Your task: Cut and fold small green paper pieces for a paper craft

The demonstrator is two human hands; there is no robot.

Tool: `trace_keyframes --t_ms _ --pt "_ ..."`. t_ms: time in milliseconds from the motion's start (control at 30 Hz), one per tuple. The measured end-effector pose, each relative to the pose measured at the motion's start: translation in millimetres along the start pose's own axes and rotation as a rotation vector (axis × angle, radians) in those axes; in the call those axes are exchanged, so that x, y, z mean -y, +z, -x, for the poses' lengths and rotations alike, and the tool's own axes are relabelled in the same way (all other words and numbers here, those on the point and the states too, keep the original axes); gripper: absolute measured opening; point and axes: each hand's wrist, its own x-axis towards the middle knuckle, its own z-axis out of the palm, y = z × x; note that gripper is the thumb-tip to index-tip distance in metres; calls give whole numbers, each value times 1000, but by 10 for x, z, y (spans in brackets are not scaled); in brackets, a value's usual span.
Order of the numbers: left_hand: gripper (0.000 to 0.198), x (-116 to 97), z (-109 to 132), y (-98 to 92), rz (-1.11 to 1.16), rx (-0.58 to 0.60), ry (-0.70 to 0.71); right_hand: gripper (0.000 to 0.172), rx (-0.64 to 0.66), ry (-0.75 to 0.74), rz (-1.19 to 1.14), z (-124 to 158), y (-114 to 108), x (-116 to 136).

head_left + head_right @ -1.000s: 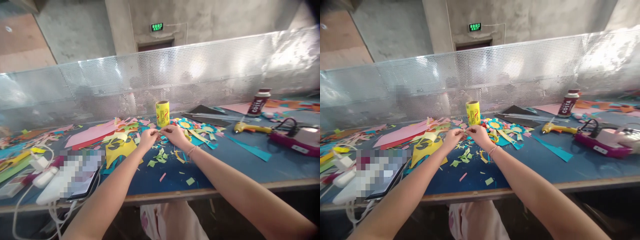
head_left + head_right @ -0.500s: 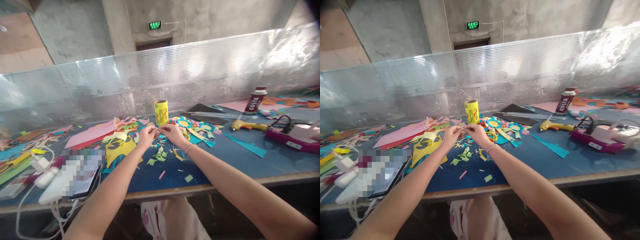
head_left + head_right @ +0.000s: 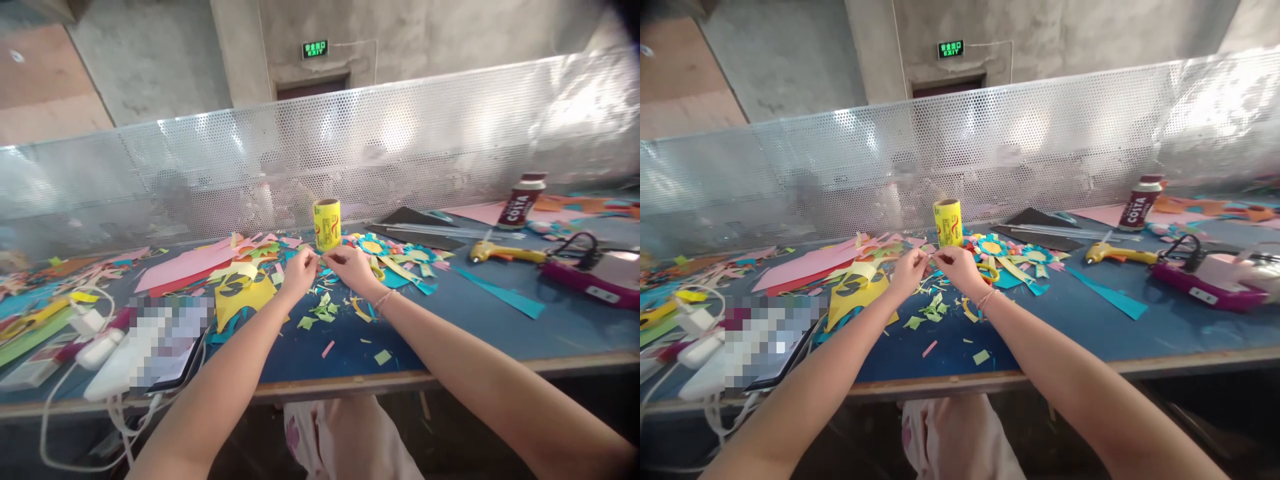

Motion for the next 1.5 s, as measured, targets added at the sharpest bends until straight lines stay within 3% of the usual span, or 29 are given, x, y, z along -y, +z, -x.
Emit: trace_keyframes --t_ms 133,300,433,533,700,900,1067,1167,1333,1500 --pt "16 -32 11 9 -35 -10 2 15 10 -2 14 11 18 33" --pt "14 -16 -40 -48 26 -32 -83 16 71 183 -150 -37 2 -89" --pt "14 44 -103 -135 69 -155 -121 16 14 333 -182 -115 -126 -329" --pt "13 60 -106 -141 84 -133 -138 15 22 252 -48 -127 -191 -388" --pt "13 37 -60 -54 114 -14 -174 17 82 37 30 -57 -93 -142" --pt "13 94 -62 -20 32 75 -35 25 210 138 -24 -15 -3 25" --pt "18 119 -47 -40 -63 102 86 29 226 202 -227 -31 -17 2" --pt "19 120 -44 -44 -79 99 119 26 228 170 -207 -30 -11 4" --pt "20 114 -71 -33 47 51 -5 13 129 -66 -2 8 16 3" --pt "19 72 -84 -22 182 10 -163 18 127 -203 9 20 17 -36"
